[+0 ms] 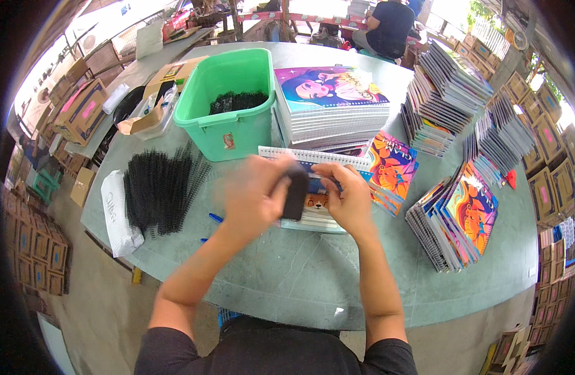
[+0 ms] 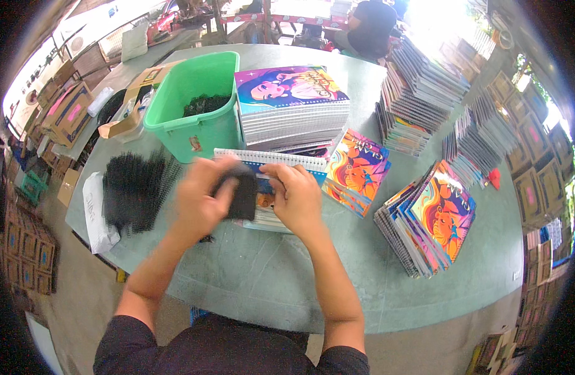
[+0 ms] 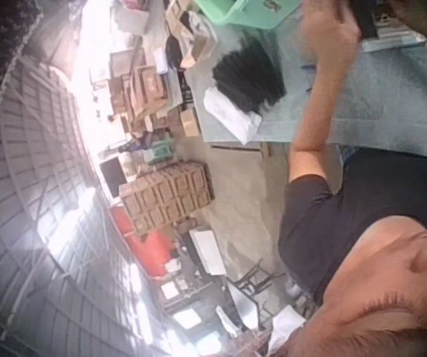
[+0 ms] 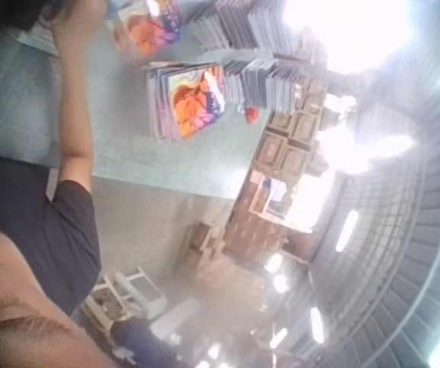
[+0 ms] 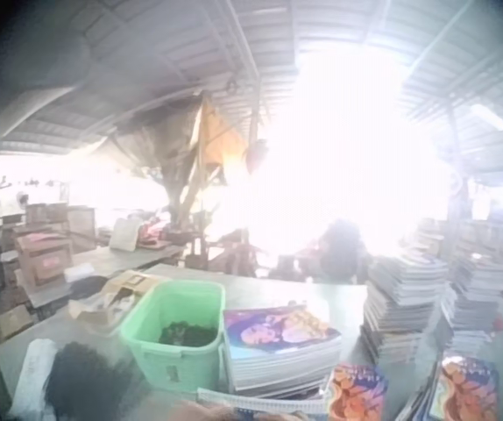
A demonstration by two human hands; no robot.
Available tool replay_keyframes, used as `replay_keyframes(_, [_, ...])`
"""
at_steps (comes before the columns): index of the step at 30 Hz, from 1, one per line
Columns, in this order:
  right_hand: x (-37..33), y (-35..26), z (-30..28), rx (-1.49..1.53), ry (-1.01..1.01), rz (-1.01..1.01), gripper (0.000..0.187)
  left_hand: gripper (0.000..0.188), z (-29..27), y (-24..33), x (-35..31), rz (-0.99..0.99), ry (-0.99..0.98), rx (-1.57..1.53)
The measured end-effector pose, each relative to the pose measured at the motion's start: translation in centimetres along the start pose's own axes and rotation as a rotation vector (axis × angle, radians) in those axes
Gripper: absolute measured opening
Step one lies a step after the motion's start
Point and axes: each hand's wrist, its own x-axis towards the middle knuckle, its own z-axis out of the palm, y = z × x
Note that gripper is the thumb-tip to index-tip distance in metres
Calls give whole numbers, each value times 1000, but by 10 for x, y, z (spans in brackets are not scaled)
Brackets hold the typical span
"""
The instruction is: The person inserts plastic spiral coils through the punched holes of notebooks one at a time and uses pliers to trim and crimp the ends of each coil.
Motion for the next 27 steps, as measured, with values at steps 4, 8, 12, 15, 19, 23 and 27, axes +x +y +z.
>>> replay_keyframes(4, [-2, -1, -6, 115, -46, 105, 26, 31, 10, 0, -4, 122, -85, -58])
replay_keyframes(8, [-5, 2, -8, 118, -44, 97, 25, 28, 12, 4, 4, 72, -65, -97])
replay_keyframes(12, [-4, 5, -10, 168, 13, 75, 20, 27, 21, 2, -5, 101, -134, -143])
replay_keyframes(15, [-10, 24, -12, 426, 29, 215, 16, 26, 12, 9, 14, 83, 41, -84])
replay_keyframes(19, [-17, 37, -10, 712, 23, 318, 16, 25, 24, 5, 8, 64, -247, -107])
replay_keyframes(23, [-24, 41, -5, 743, 110, 343, 16, 25, 24, 9, 15, 106, -158, -70])
replay_keyframes(27, [-28, 36, -1, 853, 180, 268, 18, 24, 32, 5, 11, 132, -326, -88])
